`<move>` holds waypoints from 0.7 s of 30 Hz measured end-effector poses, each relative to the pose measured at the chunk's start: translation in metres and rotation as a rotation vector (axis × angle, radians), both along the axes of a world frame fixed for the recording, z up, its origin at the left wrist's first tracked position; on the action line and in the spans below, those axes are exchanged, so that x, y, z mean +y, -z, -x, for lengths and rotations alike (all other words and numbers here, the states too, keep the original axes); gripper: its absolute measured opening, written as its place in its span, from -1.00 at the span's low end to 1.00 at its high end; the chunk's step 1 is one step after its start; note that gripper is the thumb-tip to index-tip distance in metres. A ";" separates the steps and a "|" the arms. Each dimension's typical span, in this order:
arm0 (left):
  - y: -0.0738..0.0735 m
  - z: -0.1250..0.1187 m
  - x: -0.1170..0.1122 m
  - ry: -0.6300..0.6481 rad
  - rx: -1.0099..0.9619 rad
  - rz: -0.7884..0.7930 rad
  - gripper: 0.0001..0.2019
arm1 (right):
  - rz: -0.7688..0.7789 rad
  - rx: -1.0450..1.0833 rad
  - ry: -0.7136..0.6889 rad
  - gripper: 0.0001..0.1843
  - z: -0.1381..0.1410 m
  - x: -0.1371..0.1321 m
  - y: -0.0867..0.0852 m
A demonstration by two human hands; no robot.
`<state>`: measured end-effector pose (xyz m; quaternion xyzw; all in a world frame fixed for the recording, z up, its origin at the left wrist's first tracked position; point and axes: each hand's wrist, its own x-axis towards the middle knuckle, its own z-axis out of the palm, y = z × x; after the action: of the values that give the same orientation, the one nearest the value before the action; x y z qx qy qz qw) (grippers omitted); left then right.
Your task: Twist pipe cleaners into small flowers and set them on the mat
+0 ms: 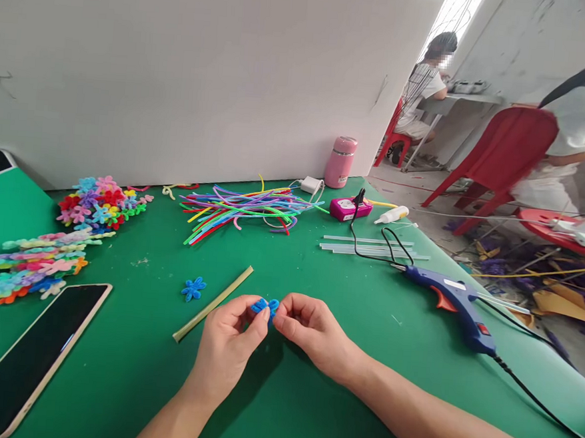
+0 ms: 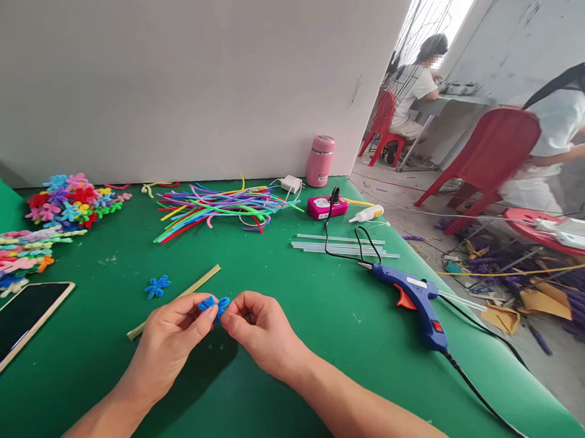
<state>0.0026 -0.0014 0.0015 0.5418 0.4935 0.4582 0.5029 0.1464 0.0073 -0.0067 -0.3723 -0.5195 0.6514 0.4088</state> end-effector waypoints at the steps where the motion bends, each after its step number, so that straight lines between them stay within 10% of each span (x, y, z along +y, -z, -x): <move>1: 0.000 -0.001 0.000 -0.002 -0.059 0.035 -0.88 | 0.000 -0.001 -0.007 -0.63 0.000 0.000 0.000; 10: 0.000 0.000 0.004 0.021 -0.368 0.287 -0.87 | -0.099 -0.073 0.059 -0.70 -0.006 0.001 -0.005; 21: -0.007 0.002 0.003 0.252 -0.411 0.430 -0.78 | -0.824 -0.452 0.028 -0.88 -0.021 0.005 -0.008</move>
<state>0.0005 0.0017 0.0083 0.3761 0.3963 0.3775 0.7477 0.1669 0.0128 0.0012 -0.3183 -0.8059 0.2878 0.4079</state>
